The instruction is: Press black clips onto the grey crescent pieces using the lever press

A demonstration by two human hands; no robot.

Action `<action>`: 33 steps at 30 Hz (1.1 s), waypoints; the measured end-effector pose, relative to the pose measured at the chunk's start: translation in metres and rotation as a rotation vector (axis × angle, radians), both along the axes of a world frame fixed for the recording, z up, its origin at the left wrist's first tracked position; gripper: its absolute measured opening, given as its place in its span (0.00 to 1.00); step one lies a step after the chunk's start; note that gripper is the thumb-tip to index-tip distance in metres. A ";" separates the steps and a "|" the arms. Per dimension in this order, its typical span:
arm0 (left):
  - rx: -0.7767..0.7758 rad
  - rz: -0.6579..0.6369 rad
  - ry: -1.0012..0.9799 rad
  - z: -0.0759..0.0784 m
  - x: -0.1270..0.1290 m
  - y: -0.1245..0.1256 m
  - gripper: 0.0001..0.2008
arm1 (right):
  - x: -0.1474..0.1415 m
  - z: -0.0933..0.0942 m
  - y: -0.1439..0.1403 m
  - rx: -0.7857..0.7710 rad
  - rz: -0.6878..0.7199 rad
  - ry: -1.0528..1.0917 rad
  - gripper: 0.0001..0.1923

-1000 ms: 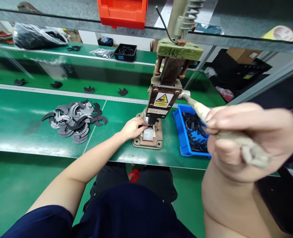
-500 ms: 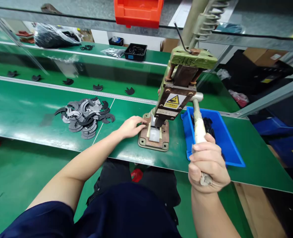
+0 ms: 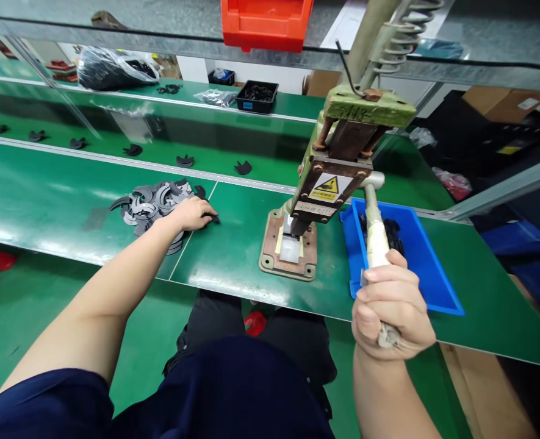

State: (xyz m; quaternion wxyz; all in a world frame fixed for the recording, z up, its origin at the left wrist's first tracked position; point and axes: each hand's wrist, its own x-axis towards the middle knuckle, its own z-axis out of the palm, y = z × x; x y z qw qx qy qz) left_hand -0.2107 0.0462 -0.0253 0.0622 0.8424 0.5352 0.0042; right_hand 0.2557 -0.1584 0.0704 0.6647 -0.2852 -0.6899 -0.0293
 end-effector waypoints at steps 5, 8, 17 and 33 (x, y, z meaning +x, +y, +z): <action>0.059 -0.062 -0.108 0.012 0.037 -0.012 0.19 | 0.000 0.000 -0.001 -0.007 0.013 -0.012 0.07; 0.054 -0.149 -0.154 0.025 0.068 -0.028 0.18 | 0.001 -0.001 0.000 -0.009 0.016 -0.016 0.07; -0.246 0.081 -0.738 -0.002 0.146 -0.050 0.15 | 0.001 0.000 -0.003 -0.024 -0.008 -0.039 0.10; -0.681 0.170 -1.062 0.020 0.225 -0.034 0.23 | 0.001 -0.002 -0.001 -0.016 -0.007 -0.038 0.11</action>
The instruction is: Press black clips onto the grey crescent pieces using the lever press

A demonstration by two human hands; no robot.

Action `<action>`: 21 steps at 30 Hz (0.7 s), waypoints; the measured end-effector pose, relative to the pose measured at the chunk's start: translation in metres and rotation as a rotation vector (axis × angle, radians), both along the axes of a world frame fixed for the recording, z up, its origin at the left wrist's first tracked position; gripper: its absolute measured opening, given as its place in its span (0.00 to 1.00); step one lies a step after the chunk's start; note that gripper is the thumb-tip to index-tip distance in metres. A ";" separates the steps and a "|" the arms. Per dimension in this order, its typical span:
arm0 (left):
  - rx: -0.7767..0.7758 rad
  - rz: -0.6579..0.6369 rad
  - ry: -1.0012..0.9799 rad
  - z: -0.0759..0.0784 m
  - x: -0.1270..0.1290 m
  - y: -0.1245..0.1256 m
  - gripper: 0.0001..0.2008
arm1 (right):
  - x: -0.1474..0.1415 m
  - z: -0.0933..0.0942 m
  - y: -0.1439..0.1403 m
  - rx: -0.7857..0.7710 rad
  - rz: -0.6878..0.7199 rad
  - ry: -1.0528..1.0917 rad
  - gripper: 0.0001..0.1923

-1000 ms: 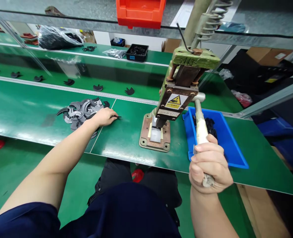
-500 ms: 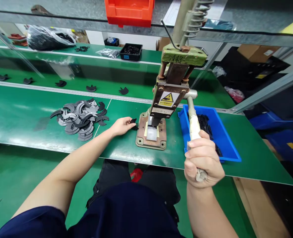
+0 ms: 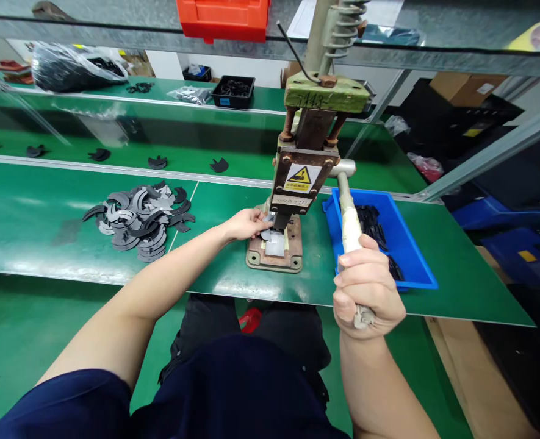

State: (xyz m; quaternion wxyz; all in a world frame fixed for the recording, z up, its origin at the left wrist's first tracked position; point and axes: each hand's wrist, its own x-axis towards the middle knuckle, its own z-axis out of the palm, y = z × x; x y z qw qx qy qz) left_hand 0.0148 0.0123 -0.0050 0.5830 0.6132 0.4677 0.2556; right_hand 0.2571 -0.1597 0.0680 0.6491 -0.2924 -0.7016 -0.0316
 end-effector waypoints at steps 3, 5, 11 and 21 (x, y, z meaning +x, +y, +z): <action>-0.019 -0.021 0.028 0.000 0.002 0.005 0.23 | 0.000 -0.001 0.001 0.007 0.015 0.009 0.10; -0.025 -0.031 0.040 0.001 0.003 0.009 0.22 | 0.000 -0.001 0.001 0.009 0.025 0.012 0.10; -0.043 -0.119 0.101 0.011 0.010 0.014 0.18 | -0.002 0.000 0.000 0.006 0.019 0.028 0.10; -0.087 0.019 0.195 0.012 0.023 -0.007 0.13 | 0.000 -0.002 0.000 -0.005 0.006 0.019 0.10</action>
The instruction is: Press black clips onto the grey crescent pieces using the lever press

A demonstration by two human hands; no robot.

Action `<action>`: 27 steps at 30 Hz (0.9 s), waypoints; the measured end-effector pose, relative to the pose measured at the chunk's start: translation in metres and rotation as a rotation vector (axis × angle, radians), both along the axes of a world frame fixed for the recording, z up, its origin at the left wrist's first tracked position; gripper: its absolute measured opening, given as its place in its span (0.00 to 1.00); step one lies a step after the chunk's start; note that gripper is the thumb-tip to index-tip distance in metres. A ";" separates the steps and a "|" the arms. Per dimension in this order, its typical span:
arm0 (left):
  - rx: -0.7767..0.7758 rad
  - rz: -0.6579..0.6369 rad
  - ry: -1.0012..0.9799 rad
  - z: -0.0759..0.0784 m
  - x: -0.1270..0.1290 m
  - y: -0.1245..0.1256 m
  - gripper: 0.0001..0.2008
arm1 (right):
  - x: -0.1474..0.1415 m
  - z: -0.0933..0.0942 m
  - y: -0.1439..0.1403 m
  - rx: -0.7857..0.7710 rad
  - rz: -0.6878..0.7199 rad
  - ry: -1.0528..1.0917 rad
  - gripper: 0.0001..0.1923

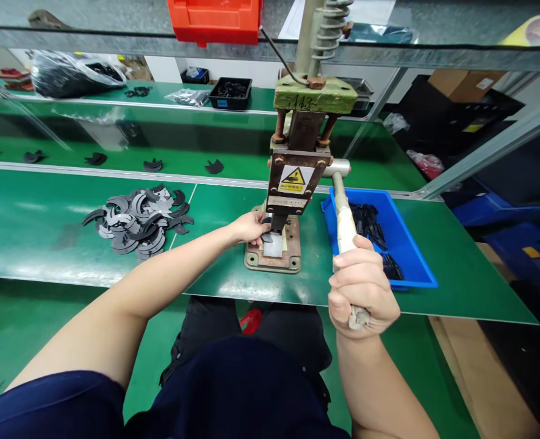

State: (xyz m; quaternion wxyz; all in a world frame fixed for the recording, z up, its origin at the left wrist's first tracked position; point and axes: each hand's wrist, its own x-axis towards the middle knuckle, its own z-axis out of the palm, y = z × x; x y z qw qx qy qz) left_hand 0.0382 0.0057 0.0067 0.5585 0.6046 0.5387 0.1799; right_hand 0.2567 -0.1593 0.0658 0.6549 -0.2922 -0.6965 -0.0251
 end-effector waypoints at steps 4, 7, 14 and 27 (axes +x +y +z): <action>0.006 0.125 -0.038 0.001 -0.001 -0.013 0.18 | 0.003 0.000 0.001 0.008 -0.004 -0.040 0.10; -0.068 0.130 -0.241 0.011 -0.010 -0.024 0.21 | 0.004 0.001 0.000 0.004 -0.003 -0.046 0.10; 0.340 0.007 0.050 0.028 -0.124 -0.002 0.19 | 0.001 0.006 -0.001 -0.001 0.024 -0.024 0.10; 0.594 -0.408 1.015 -0.014 -0.258 0.050 0.27 | -0.003 0.005 0.001 0.014 -0.023 0.013 0.12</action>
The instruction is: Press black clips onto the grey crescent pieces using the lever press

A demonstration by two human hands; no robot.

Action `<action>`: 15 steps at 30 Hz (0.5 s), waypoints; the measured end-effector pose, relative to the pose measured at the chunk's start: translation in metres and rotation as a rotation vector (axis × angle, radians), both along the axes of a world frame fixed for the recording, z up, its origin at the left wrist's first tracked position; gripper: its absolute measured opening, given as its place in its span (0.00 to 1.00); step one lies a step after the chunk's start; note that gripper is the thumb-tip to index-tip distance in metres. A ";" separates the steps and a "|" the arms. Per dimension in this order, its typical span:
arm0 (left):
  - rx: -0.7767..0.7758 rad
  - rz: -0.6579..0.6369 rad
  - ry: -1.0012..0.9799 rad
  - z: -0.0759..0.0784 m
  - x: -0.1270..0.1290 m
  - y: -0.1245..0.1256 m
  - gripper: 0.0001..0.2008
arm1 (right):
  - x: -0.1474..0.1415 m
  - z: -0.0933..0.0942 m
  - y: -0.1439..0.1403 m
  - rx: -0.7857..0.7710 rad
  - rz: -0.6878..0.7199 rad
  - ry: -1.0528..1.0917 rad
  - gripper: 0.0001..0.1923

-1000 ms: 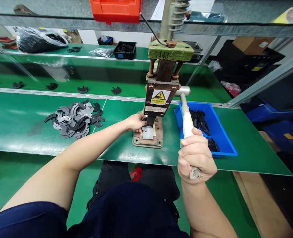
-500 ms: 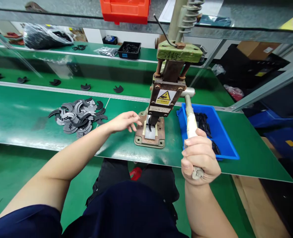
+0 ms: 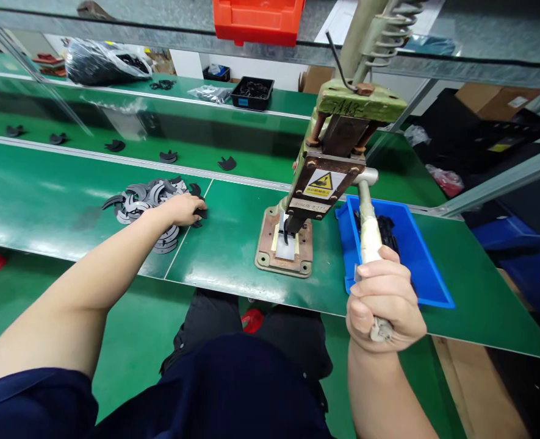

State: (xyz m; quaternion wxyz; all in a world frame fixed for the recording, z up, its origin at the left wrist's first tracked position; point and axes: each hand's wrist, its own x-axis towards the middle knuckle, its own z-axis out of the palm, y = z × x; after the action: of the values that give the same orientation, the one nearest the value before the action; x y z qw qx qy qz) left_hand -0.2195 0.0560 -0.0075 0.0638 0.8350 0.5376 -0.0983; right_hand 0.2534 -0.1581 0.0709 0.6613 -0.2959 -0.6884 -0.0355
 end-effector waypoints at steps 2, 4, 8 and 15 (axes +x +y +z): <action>0.016 0.004 -0.034 -0.004 0.002 0.002 0.26 | 0.000 0.000 0.000 -0.004 -0.004 -0.007 0.12; 0.033 0.018 -0.060 -0.006 0.004 0.002 0.24 | 0.000 0.000 0.000 -0.009 -0.007 -0.004 0.12; 0.027 0.057 -0.150 -0.001 0.006 -0.001 0.23 | 0.000 -0.001 0.000 -0.006 -0.003 -0.002 0.14; -0.259 0.203 -0.412 0.031 0.020 -0.014 0.19 | 0.002 -0.002 0.000 -0.003 0.022 -0.008 0.14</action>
State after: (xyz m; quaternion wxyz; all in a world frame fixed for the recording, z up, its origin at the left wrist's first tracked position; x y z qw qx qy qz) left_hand -0.1999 0.0420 0.0230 0.2878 0.7642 0.5771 0.0128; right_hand 0.2550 -0.1582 0.0693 0.6585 -0.2892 -0.6942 -0.0282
